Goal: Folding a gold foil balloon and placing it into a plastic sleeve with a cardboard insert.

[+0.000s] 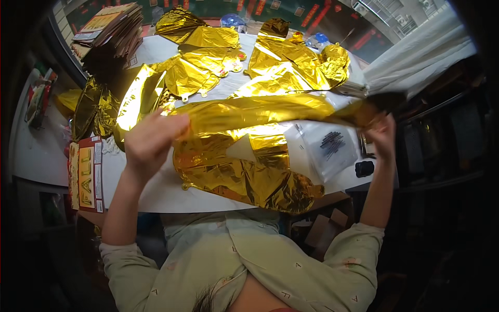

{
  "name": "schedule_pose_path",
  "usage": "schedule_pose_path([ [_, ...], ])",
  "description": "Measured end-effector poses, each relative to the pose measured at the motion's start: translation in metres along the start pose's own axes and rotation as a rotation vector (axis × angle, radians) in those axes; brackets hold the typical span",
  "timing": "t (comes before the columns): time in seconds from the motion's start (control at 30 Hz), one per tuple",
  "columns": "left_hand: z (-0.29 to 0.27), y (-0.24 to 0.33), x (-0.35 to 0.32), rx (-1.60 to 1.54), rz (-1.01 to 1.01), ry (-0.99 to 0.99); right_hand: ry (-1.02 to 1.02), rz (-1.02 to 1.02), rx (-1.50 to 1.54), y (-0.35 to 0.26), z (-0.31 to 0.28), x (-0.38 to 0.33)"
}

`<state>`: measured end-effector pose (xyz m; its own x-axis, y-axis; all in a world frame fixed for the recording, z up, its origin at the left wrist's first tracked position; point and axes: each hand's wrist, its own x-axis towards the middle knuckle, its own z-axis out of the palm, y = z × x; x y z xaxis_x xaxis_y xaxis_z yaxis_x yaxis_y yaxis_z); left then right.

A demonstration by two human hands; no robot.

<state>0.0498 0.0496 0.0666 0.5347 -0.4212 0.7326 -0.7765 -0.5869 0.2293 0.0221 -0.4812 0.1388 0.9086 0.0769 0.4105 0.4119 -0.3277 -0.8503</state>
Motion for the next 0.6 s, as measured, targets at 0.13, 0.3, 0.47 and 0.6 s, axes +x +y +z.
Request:
schedule_pose_path([
  [0.13,0.01,0.01,-0.044,0.035,0.103,-0.32,-0.31,0.127,-0.428,0.053,0.022,-0.032],
  [0.3,0.014,0.033,-0.057,-0.02,0.016,-0.593,-0.355,0.001,-0.542,0.068,0.035,-0.051],
  [0.47,0.012,0.033,-0.065,-0.141,-0.08,-0.64,-0.435,0.052,-0.63,0.067,0.029,-0.054],
  [0.6,0.003,0.019,-0.07,-0.121,-0.136,-0.64,-0.491,-0.061,-0.713,0.062,0.055,-0.045],
])
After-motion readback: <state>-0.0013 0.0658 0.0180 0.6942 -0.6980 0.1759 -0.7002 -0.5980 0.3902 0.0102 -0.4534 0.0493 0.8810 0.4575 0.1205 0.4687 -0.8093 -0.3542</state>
